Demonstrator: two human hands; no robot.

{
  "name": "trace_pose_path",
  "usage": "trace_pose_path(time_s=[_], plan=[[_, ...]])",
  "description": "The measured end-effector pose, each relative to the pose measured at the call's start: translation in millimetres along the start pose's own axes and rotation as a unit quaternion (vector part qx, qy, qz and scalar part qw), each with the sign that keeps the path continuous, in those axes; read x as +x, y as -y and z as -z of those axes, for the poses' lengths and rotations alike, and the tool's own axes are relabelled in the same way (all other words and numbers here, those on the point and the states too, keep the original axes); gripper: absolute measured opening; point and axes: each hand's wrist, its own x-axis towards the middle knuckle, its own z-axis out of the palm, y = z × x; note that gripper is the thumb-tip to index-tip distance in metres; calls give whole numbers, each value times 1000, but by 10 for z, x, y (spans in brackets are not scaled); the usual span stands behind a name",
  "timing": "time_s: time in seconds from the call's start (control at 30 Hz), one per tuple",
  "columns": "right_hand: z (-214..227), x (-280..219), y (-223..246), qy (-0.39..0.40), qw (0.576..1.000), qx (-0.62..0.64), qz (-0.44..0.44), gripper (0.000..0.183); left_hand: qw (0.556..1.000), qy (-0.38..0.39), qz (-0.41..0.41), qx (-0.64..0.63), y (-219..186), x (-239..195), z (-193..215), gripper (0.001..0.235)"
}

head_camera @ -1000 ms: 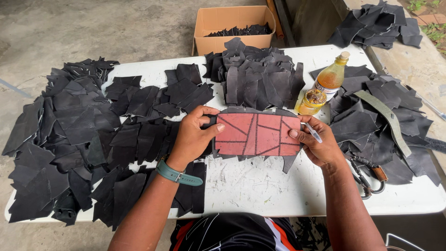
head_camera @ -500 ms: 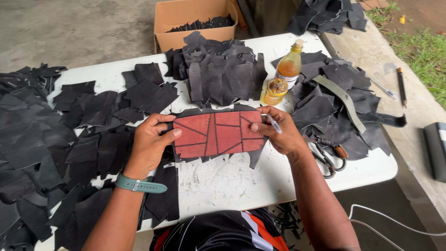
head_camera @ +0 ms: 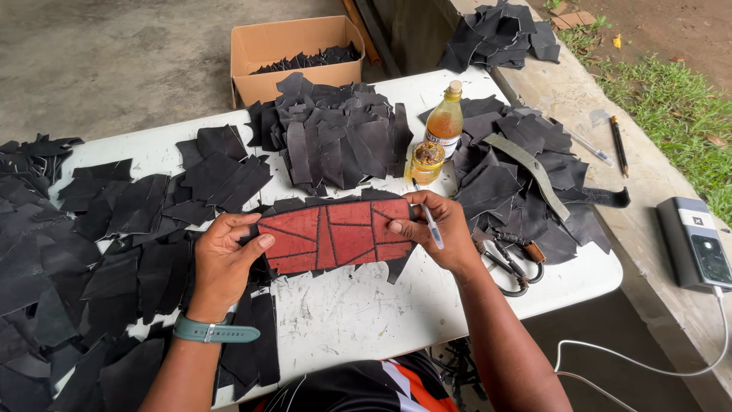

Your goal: The person places a red patterned template on a black material piece and uses a white marker to trace the pattern. They then remove the template and repeat the process on another black material piece.

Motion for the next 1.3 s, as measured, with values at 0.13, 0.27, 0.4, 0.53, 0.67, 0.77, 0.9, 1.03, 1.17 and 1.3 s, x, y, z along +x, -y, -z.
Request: trace_pose_path(time_s=[0.13, 0.27, 0.4, 0.53, 0.67, 0.77, 0.9, 1.03, 1.17, 1.3], plan=[[34, 77, 8, 0, 999, 3, -37, 30, 998, -8, 37, -58, 44, 34, -9, 36], [41, 230, -50, -3, 979, 159, -131, 34, 989, -31, 106, -100, 118, 79, -49, 34], [72, 286, -155, -12, 976, 154, -152, 33, 985, -25, 136, -99, 163, 100, -55, 36], [143, 259, -231, -9, 980, 145, -139, 32, 984, -3, 138, -109, 165, 76, -75, 40], [121, 300, -275, -12, 984, 127, -125, 34, 990, 18, 125, -68, 83, 49, -81, 44], [149, 268, -309, -14, 986, 119, -118, 33, 993, 15, 101, -53, -13, 28, -142, 48], [164, 208, -309, -14, 994, 74, -83, 31, 996, -21, 41, 78, -212, -28, -274, 62], [142, 224, -400, -3, 982, 156, -106, 33, 996, -7, 38, 75, -314, -65, -317, 64], [198, 242, -488, -1, 981, 158, -113, 32, 996, 9, 21, 86, -330, -47, -300, 59], [197, 240, -499, -7, 979, 159, -127, 33, 995, 17, 2, 96, -257, -24, -258, 48]])
